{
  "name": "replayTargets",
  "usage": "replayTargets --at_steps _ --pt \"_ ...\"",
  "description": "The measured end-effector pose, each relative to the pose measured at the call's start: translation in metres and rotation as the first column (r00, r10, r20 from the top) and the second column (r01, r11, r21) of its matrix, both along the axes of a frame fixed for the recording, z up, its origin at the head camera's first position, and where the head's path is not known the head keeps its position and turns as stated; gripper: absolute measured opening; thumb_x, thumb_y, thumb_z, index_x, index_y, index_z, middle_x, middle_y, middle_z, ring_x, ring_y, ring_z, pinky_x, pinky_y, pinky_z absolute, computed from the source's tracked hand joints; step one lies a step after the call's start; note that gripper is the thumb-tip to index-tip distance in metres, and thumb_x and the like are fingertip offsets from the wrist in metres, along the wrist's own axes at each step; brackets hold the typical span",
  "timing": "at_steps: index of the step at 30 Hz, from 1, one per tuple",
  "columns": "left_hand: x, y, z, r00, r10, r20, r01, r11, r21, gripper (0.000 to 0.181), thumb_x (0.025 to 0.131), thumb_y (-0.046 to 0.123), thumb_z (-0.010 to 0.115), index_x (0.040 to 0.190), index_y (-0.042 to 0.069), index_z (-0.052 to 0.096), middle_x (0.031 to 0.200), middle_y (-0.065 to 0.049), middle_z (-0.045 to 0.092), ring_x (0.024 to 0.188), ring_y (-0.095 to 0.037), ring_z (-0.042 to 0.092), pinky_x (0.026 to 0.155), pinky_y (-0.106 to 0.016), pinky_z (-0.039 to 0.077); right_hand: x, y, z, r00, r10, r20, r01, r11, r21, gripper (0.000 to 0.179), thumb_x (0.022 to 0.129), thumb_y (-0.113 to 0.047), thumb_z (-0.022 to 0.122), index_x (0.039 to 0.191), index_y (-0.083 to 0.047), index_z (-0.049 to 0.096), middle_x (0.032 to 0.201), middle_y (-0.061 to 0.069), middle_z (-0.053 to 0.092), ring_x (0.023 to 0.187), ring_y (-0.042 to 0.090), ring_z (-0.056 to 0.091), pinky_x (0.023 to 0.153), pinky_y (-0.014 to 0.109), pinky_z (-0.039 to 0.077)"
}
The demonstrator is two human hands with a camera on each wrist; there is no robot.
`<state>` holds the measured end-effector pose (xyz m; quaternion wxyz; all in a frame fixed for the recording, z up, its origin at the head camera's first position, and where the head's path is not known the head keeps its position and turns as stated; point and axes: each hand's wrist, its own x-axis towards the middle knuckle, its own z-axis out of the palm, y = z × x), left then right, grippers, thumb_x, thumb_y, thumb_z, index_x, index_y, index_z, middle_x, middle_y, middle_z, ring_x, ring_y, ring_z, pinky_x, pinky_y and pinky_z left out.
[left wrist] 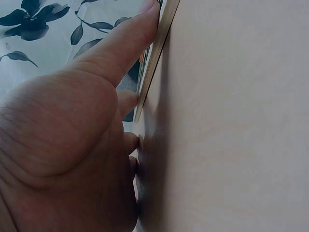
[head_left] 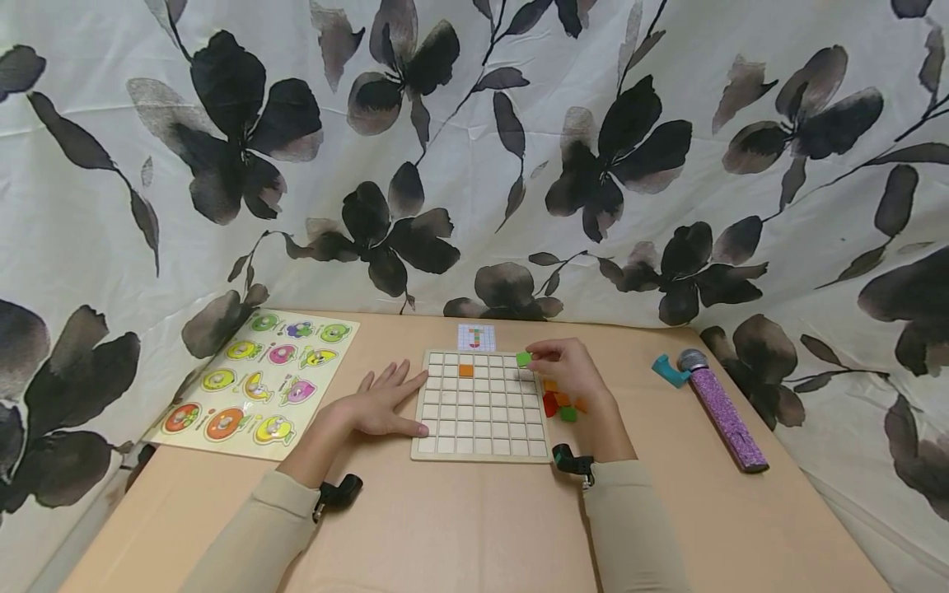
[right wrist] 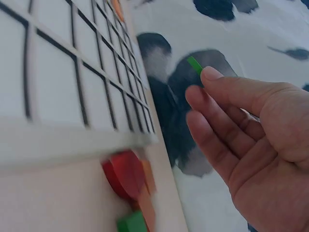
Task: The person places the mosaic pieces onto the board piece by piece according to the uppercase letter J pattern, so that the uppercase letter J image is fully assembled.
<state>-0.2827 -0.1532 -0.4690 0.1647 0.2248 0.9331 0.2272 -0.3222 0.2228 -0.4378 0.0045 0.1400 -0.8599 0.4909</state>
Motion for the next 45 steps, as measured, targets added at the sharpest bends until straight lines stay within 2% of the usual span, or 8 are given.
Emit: replayTargets --at_steps 4,10,17,19,24,30,37,45 --pt "-0.004 -0.002 -0.008 1.000 0.007 -0.018 -0.007 1.000 0.008 0.118 0.077 0.083 0.068 0.168 0.025 0.019 0.175 -0.018 -0.001 0.162 -0.041 -0.008 0.125 -0.068 -0.008 -0.001 -0.013 -0.003 0.999 0.018 -0.036 -0.018 1.000 0.017 0.029 0.094 -0.007 0.076 0.122 0.001 0.075 0.105 0.014 0.075 0.093 0.023 0.069 0.078 0.024 0.058" --pt "-0.006 -0.003 -0.010 0.999 -0.011 -0.031 0.012 0.999 0.044 0.117 0.078 0.080 0.071 0.168 0.024 0.022 0.174 -0.025 0.001 0.160 -0.047 -0.006 0.121 -0.075 -0.009 -0.004 -0.028 -0.007 0.997 -0.010 -0.073 0.014 0.999 0.048 0.030 0.092 -0.007 0.078 0.121 0.001 0.076 0.102 0.012 0.076 0.090 0.022 0.069 0.078 0.025 0.057" --pt "0.001 -0.001 0.002 1.000 -0.007 0.002 0.007 1.000 0.015 0.114 0.081 0.076 0.071 0.168 0.022 0.021 0.174 -0.023 0.000 0.161 -0.046 -0.007 0.123 -0.071 -0.008 -0.002 -0.045 -0.009 0.996 -0.025 -0.090 0.027 0.999 0.018 0.029 0.092 -0.005 0.078 0.120 0.002 0.076 0.102 0.014 0.077 0.091 0.022 0.071 0.075 0.027 0.058" --pt "0.001 -0.002 0.000 1.000 -0.015 -0.016 0.015 1.000 0.016 0.114 0.081 0.076 0.071 0.168 0.023 0.021 0.174 -0.024 0.000 0.160 -0.047 -0.007 0.122 -0.073 -0.008 -0.001 -0.050 -0.009 0.995 -0.026 -0.095 0.026 1.000 0.002 0.028 0.091 -0.005 0.079 0.119 0.001 0.077 0.102 0.015 0.077 0.090 0.022 0.071 0.075 0.028 0.059" --pt "-0.001 -0.002 -0.005 0.999 -0.014 -0.036 0.014 1.000 0.010 0.113 0.081 0.076 0.070 0.168 0.024 0.020 0.175 -0.023 0.000 0.161 -0.046 -0.006 0.122 -0.073 -0.008 0.000 -0.062 -0.010 0.997 -0.059 -0.059 0.057 0.998 -0.036 0.029 0.091 -0.007 0.079 0.119 0.000 0.077 0.101 0.013 0.076 0.089 0.021 0.069 0.074 0.028 0.058" --pt "-0.001 0.000 -0.002 1.000 0.010 -0.007 -0.010 1.000 -0.030 0.109 0.085 0.070 0.072 0.168 0.023 0.019 0.176 -0.018 -0.002 0.162 -0.041 -0.008 0.126 -0.068 -0.008 0.000 -0.073 -0.013 0.996 -0.080 -0.029 0.077 0.994 -0.073 0.031 0.092 -0.006 0.078 0.121 0.004 0.075 0.099 0.014 0.076 0.086 0.022 0.069 0.072 0.029 0.058" --pt "0.003 0.000 0.005 1.000 -0.010 -0.004 0.010 1.000 -0.005 0.111 0.084 0.071 0.071 0.168 0.020 0.020 0.174 -0.024 -0.001 0.161 -0.047 -0.006 0.124 -0.071 -0.006 0.001 -0.079 -0.019 0.994 -0.109 0.014 0.110 0.990 -0.087 0.027 0.093 -0.005 0.077 0.119 0.000 0.076 0.099 0.013 0.075 0.086 0.021 0.067 0.070 0.029 0.057" --pt "-0.001 -0.003 -0.003 1.000 -0.009 -0.016 0.010 0.999 0.041 0.115 0.079 0.079 0.070 0.168 0.024 0.022 0.174 -0.024 0.000 0.160 -0.047 -0.007 0.122 -0.072 -0.010 -0.002 -0.081 -0.027 0.989 -0.140 0.041 0.144 0.981 -0.127 0.025 0.093 -0.005 0.077 0.118 -0.002 0.077 0.098 0.013 0.074 0.084 0.020 0.066 0.065 0.025 0.052"
